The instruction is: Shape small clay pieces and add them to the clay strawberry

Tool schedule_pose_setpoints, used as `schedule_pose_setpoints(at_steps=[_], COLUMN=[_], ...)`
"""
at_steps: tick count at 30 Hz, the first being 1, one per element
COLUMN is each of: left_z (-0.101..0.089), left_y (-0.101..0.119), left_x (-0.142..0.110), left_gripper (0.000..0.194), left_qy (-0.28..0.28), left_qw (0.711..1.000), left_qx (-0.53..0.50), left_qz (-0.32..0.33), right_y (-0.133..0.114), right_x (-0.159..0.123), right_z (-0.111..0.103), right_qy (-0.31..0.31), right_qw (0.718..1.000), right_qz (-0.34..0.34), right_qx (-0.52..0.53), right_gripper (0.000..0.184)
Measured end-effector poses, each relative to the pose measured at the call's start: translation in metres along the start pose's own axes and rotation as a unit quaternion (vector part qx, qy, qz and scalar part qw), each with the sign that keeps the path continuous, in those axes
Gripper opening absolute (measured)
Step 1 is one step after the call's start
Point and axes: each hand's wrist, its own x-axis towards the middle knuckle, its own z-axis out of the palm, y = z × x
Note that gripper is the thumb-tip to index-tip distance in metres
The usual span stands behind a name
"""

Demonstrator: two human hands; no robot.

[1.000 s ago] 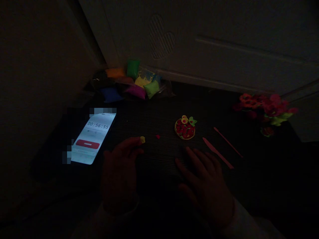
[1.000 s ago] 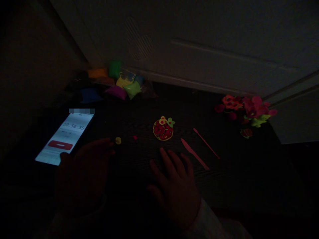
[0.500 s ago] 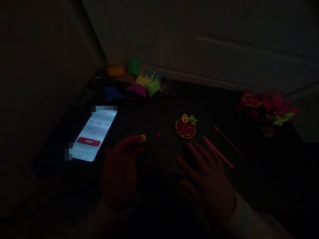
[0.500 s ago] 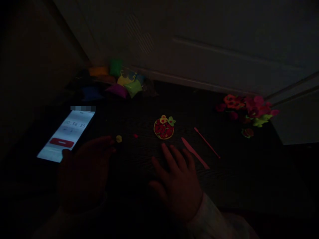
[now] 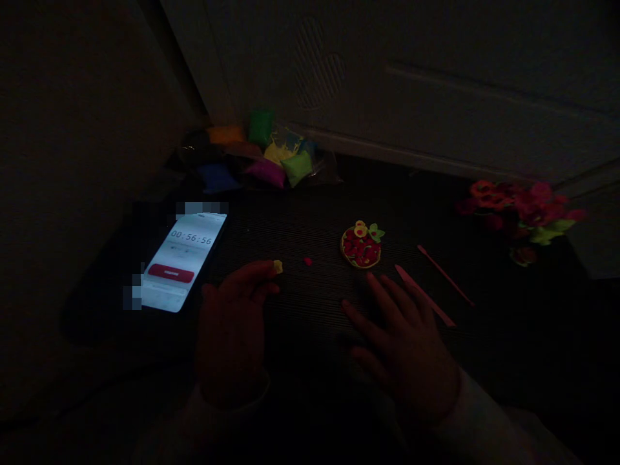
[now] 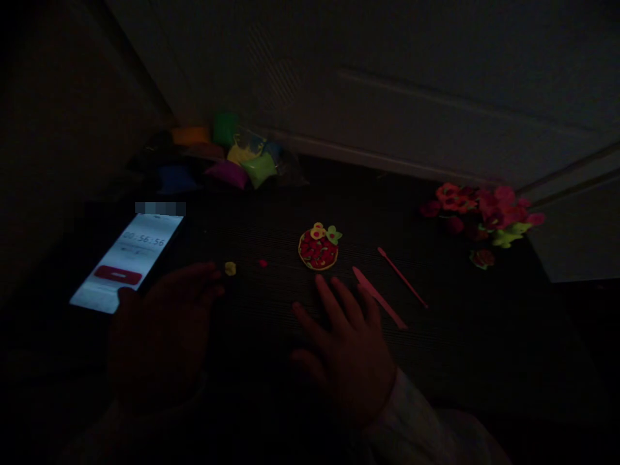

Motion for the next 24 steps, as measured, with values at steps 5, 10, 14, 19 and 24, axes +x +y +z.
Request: schedule_pose_setpoints(at_steps=[5, 10, 14, 19, 24], left_z=[-0.0002, 0.0023, 0.0033, 0.001, 0.0001], left_y=[-0.0001, 0.0024, 0.0034, 0.001, 0.0007], left_x=[-0.0003, -0.0006, -0.0004, -0.0001, 0.0002], left_gripper=[0.044, 0.043, 0.046, 0.046, 0.044], left_qy=[-0.007, 0.007, 0.018, -0.002, -0.006], left_qw=[0.997, 0.996, 0.997, 0.998, 0.997], left_qx=[-0.076, -0.082, -0.075, -0.067, -0.074], left_qz=[-0.002, -0.017, -0.027, -0.01, -0.006], right_y=[-0.0007, -0.0008, 0.0012, 0.0026, 0.0037], right_x=[0.0004, 0.0014, 0.0024, 0.0031, 0.0038], right_z=[0.0011, 0.001, -0.0007, -0.001, -0.0003], right_qy=[-0.005, -0.014, -0.007, -0.021, -0.022], right_qw=[1.0, 0.999, 1.0, 0.999, 0.999], right_qz=[-0.015, -0.026, -0.012, -0.037, -0.039], right_qx=[0.001, 0.014, -0.006, 0.012, 0.012], right_gripper=[0.047, 0.049, 0.047, 0.048, 0.05])
